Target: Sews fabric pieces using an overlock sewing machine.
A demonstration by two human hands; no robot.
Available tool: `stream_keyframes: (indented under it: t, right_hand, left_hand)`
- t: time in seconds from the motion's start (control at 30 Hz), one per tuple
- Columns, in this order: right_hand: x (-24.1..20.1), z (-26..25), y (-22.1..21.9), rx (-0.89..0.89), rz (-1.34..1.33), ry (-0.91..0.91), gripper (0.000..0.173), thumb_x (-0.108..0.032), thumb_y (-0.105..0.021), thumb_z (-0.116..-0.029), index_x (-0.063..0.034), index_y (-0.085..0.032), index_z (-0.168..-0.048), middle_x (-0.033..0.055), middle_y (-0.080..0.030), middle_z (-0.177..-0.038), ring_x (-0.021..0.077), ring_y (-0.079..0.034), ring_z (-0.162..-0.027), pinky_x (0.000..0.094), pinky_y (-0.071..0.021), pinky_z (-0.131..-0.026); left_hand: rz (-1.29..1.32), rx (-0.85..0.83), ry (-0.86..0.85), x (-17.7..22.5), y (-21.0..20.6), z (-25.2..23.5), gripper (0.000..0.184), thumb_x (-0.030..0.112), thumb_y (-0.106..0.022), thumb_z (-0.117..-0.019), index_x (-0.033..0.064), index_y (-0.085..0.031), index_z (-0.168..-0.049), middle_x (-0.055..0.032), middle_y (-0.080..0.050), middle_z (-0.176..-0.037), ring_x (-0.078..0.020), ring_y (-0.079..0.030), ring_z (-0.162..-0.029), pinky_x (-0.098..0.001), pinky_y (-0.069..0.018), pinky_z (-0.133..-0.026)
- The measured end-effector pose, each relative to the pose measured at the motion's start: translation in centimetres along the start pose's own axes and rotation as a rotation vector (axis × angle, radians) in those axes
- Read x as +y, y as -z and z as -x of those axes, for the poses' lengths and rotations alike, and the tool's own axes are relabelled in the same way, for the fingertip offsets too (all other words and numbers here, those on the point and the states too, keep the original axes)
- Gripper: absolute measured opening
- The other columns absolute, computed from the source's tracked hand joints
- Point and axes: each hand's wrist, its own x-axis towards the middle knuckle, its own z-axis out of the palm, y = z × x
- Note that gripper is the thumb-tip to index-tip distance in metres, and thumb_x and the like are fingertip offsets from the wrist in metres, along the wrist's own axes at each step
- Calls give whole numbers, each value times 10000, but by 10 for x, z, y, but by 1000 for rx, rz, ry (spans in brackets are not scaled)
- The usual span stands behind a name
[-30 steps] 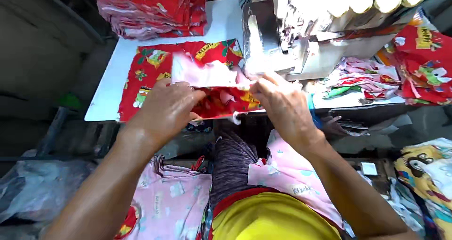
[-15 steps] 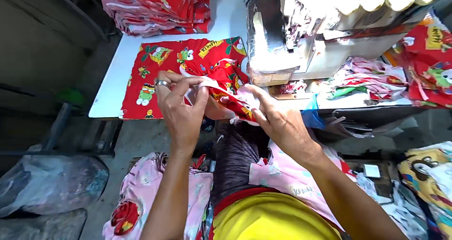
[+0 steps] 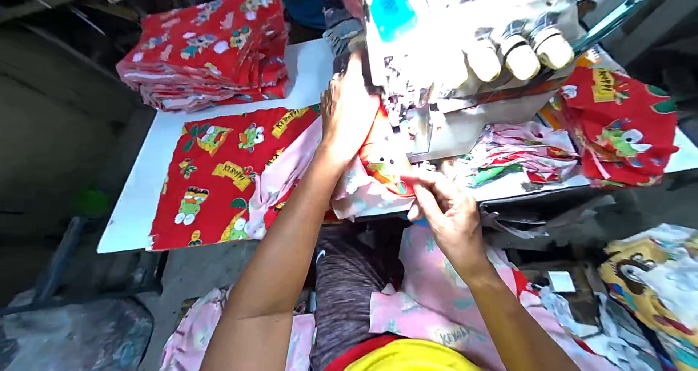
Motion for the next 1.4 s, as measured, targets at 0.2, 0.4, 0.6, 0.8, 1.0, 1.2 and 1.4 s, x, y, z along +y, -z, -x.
stream_keyframes:
  t: [0.2,0.4,0.6,0.8,1.0,1.2,1.4]
  right_hand:
    - [-2,-14,7,52,53,37,245,-71,-568,-1018,-25,-714,-1210,9,-726,-885,8,-654,-636,166,-580,-588]
    - [1,-11,12,-39,417,147,241,-124,-609,-1010,-74,-742,-1205,61,-686,-1006,90,-643,-759,246,-556,-661]
    - [-6,-8,12,-142,761,396,268,-311,-674,-988,-63,-767,-1033,169,-595,-1182,260,-606,-941,352,-527,-711]
    - [-13,-19,8,-345,727,370,258,-300,-666,-987,-72,-747,-1074,76,-687,-875,222,-655,-639,398,-503,-512]
    - [-54,-29,32,-574,-636,222,74,-195,-693,-972,-134,-735,-970,-29,-649,-1149,8,-650,-866,173,-585,-679]
    - [-6,16,21,-347,-242,-97,183,-90,-648,-985,-7,-696,-1141,16,-722,-900,56,-683,-740,222,-602,-698]
    - [18,12,9,-102,95,-205,250,-216,-665,-1002,-80,-700,-1209,0,-702,-778,53,-604,-546,218,-526,-503]
  left_hand:
    - [90,46,-61,-1,-10,-13,631,135,-635,-944,0,-407,-1517,-215,-631,-1335,-328,-588,-1284,-508,-422,-1101]
    - [162,-42,-187,-10,2,-7,637,136,-640,-940,0,-409,-1519,-201,-624,-1353,-268,-597,-1277,-428,-432,-1112]
    - [251,75,-370,-40,41,53,611,304,-616,-1007,65,-440,-1542,-132,-587,-1399,-195,-573,-1266,-331,-498,-1026]
    - [312,67,-344,-58,54,148,1110,477,-831,-805,163,-171,-1641,-105,-275,-1615,-20,-560,-758,-190,-482,-583]
    - [26,-6,-199,-81,27,152,676,39,-733,-854,22,-501,-1489,-205,-199,-1684,-449,-623,-1157,-648,-537,-821]
    - [-305,46,-172,-122,98,143,254,-81,-681,-852,-40,-692,-1102,-287,-450,-1499,-571,-544,-1206,-769,-453,-885]
    - [-266,-308,-344,-111,109,160,408,438,-612,-980,140,-730,-1232,-81,-727,-1193,-348,-715,-996,-643,-540,-788]
